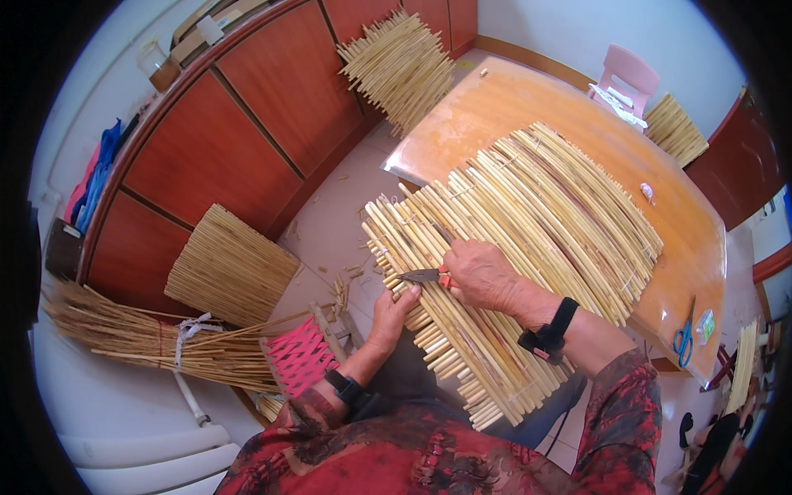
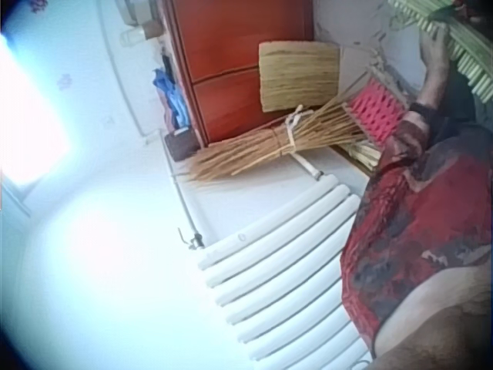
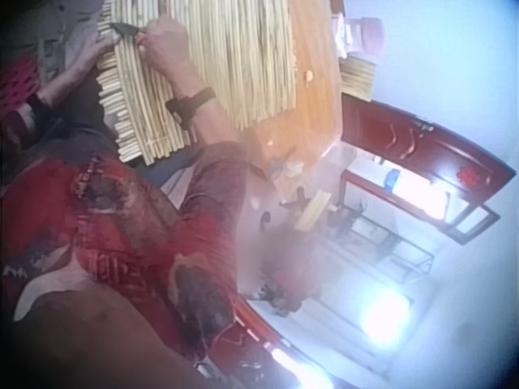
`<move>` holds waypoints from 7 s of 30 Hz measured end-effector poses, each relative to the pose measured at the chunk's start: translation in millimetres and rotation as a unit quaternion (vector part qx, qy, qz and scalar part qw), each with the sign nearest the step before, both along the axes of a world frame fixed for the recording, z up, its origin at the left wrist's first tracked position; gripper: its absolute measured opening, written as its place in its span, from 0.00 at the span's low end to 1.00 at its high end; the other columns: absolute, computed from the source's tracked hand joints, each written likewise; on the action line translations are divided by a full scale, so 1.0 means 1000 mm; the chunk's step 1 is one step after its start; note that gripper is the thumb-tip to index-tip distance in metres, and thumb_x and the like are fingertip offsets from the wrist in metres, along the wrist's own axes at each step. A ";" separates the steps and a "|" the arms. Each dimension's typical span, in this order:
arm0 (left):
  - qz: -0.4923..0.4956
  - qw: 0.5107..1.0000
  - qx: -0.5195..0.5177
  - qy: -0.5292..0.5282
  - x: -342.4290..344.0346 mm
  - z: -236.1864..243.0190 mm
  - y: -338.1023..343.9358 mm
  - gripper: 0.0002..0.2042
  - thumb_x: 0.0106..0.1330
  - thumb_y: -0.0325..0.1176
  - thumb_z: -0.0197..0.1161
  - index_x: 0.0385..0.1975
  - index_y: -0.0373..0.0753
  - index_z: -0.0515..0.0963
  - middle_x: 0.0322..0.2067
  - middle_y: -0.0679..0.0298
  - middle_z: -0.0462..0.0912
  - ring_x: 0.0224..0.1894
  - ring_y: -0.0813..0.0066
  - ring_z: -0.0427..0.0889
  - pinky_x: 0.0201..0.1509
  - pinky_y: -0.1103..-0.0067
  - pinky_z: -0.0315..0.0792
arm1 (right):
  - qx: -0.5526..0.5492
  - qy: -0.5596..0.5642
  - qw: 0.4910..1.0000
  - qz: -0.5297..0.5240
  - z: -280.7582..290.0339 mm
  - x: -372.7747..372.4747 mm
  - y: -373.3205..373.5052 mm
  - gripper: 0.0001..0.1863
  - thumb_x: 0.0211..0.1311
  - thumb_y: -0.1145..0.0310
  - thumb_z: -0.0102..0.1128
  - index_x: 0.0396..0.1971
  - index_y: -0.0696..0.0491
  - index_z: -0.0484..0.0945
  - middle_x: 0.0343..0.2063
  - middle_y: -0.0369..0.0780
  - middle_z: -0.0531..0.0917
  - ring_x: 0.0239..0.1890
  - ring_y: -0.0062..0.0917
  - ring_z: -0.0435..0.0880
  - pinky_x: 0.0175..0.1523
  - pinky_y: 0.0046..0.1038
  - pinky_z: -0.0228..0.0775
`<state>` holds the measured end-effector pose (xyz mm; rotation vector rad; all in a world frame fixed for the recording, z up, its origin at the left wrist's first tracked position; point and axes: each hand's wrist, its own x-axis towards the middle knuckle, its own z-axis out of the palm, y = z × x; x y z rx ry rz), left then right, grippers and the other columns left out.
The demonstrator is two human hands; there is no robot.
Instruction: The person weaves together lengths of straw using white string to create a mat, using scissors to trim the ends of the straw and the string as they progress.
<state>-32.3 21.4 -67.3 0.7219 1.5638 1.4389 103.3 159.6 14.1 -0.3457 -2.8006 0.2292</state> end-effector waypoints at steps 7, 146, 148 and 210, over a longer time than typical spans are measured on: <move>0.005 0.997 0.061 -0.043 0.002 -0.005 0.007 0.19 0.58 0.40 0.57 0.43 0.31 0.69 0.37 0.62 0.76 0.38 0.77 0.73 0.45 0.81 0.67 | -0.024 0.018 0.998 -0.055 0.013 0.002 -0.009 0.09 0.39 0.68 0.61 0.21 0.54 0.71 0.21 0.40 0.72 0.26 0.34 0.75 0.31 0.31 0.68; 0.115 0.987 0.090 0.066 -0.053 -0.006 -0.012 0.14 0.62 0.31 0.51 0.46 0.33 0.68 0.45 0.60 0.71 0.45 0.71 0.72 0.48 0.79 0.67 | -0.215 -0.029 0.936 -0.277 -0.005 -0.017 -0.091 0.16 0.51 0.57 0.57 0.25 0.57 0.73 0.28 0.45 0.76 0.31 0.40 0.77 0.34 0.36 0.70; 0.064 0.976 0.039 -0.202 -0.055 -0.002 -0.007 0.14 0.63 0.34 0.52 0.45 0.34 0.68 0.40 0.62 0.74 0.40 0.75 0.74 0.45 0.79 0.69 | -0.129 -0.003 0.949 -0.288 -0.018 -0.024 -0.091 0.11 0.49 0.63 0.55 0.23 0.57 0.72 0.26 0.45 0.74 0.30 0.40 0.77 0.33 0.37 0.70; 0.035 0.965 0.085 -0.244 -0.027 0.000 0.028 0.16 0.55 0.25 0.61 0.44 0.34 0.69 0.38 0.62 0.76 0.38 0.72 0.77 0.42 0.78 0.72 | -0.732 0.398 0.547 -0.082 0.086 -0.009 -0.106 0.11 0.62 0.64 0.48 0.28 0.57 0.72 0.15 0.30 0.69 0.14 0.09 0.61 0.20 0.12 0.56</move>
